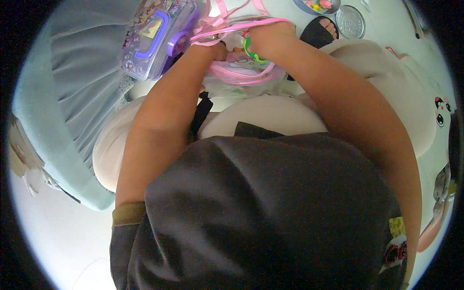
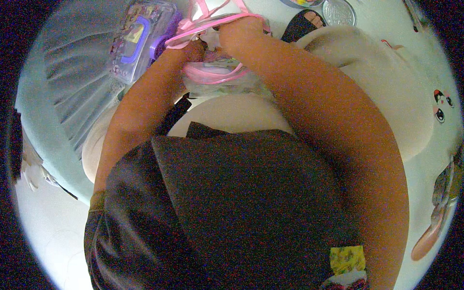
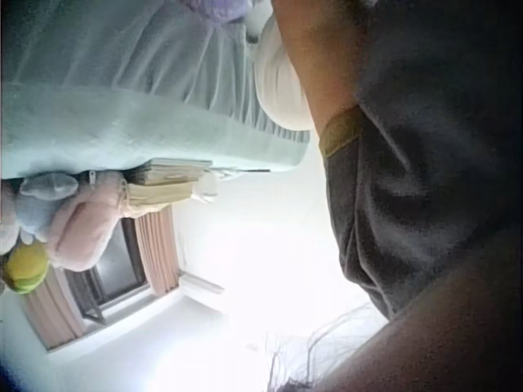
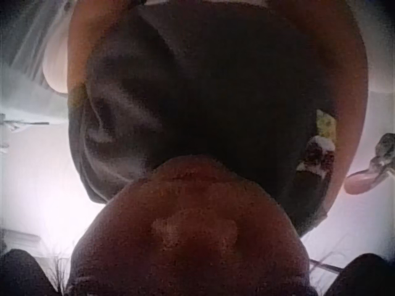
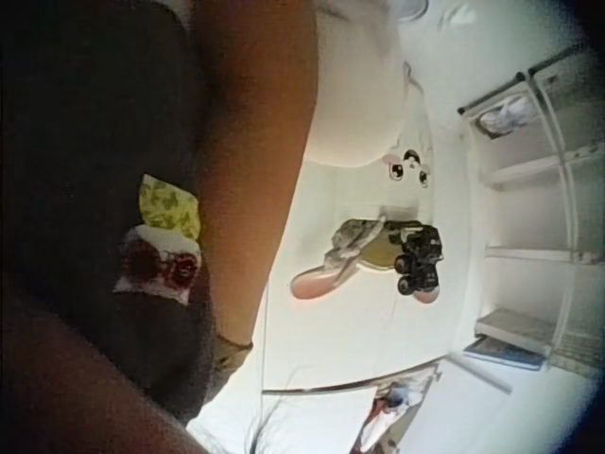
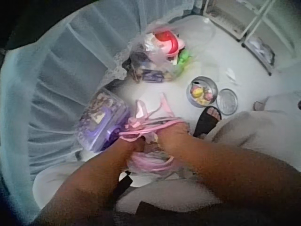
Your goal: The person sits on the floor and organizes small toys. They open a white pouch, then place a green plastic toy into a pink mesh bag. They continue to add other small items, including a yellow toy and a clear plastic container, into the bag.
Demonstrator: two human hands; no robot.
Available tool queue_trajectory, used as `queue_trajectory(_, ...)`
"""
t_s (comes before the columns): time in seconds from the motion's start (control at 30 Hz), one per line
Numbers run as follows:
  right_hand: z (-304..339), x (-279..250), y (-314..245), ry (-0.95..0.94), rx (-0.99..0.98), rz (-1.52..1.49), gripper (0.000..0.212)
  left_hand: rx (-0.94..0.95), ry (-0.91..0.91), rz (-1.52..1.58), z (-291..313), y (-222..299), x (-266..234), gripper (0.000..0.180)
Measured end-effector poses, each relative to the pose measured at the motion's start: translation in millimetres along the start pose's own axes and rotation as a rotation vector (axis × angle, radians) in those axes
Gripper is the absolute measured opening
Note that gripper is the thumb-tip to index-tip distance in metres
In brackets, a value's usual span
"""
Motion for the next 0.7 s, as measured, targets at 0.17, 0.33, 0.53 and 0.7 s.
queue_trajectory(0.17, -1, 5, -8, 0.004, -0.027, 0.022, 0.036, -0.063, 0.048, 0.143, -8, -41, 52, 0.045)
queue_trajectory(0.33, -3, 2, -8, 0.002, -0.042, 0.032, 0.037, -0.004, -0.016, 0.041, 4, -15, 18, 0.037)
queue_trajectory(0.53, -7, 7, 1, 0.007, -0.104, 0.065, 0.041, 0.071, 0.052, 0.069, 1, 6, 3, 0.036)
queue_trajectory(0.7, -11, 6, 0, 0.02, -0.083, 0.071, 0.04, 0.109, 0.104, 0.07, 8, 16, 0, 0.036)
Point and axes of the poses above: each hand's wrist, its own z-axis away from the middle knuckle, its own x-axis out of the palm, y = z × x, the point moved 7 cm from there along -z, towards the middle knuckle, and after that the axes turned 9 degrees about x, right-handed, at the moved point
